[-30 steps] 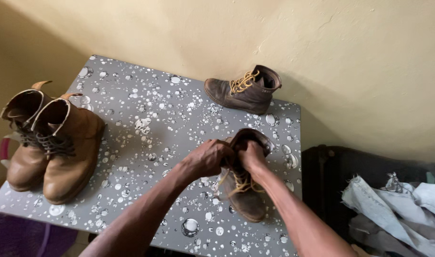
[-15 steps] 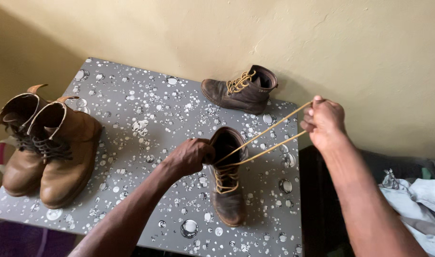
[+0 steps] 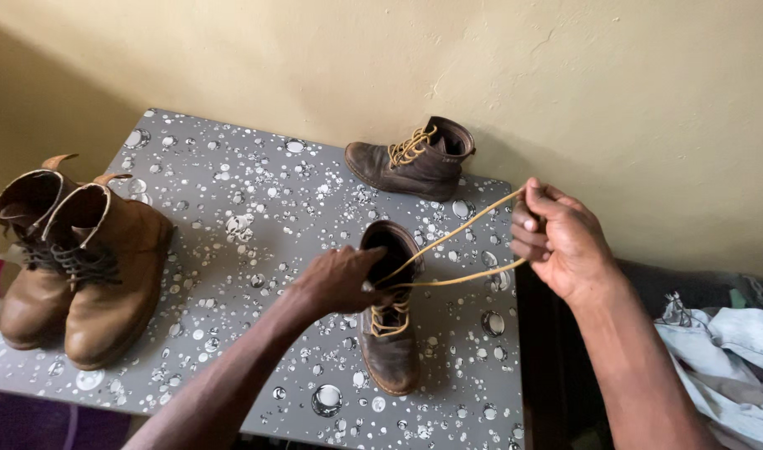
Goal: The person laces a brown leather boot on a patterned table, threading yellow laces through eyelets and tightening them. The person then moves to a second brown boot and begins threading dark laces through its eyelets.
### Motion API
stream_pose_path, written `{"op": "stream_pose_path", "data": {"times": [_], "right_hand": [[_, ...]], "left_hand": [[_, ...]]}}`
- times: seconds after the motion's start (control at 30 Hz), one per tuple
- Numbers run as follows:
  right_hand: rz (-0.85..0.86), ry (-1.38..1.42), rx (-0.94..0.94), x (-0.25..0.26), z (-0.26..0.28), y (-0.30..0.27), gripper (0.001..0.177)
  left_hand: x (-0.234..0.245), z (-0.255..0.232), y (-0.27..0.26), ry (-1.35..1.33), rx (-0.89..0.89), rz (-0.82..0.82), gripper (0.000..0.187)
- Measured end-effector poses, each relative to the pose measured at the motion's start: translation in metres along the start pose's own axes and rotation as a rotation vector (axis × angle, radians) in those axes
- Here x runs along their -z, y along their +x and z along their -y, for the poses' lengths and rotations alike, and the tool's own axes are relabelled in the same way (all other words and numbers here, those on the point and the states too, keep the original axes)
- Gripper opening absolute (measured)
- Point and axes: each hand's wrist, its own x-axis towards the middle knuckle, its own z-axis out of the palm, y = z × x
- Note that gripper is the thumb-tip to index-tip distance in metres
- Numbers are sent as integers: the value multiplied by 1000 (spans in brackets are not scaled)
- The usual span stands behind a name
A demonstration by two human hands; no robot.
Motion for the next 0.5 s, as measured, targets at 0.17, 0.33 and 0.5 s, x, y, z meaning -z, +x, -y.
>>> {"op": "stream_pose_path", "data": {"times": [0.17,0.33,0.5], "right_hand": [[106,-7,-47,-30,1,-28,18],[154,-74,-33,-41,6,-47,21],[27,-169,2,-25,-3,-59,22]], "left_hand": [[2,-28,6,-31,-204,-364,29],[0,-45,22,-37,-46,-330,24],[27,-22,33,-97,-9,-620,26]]}}
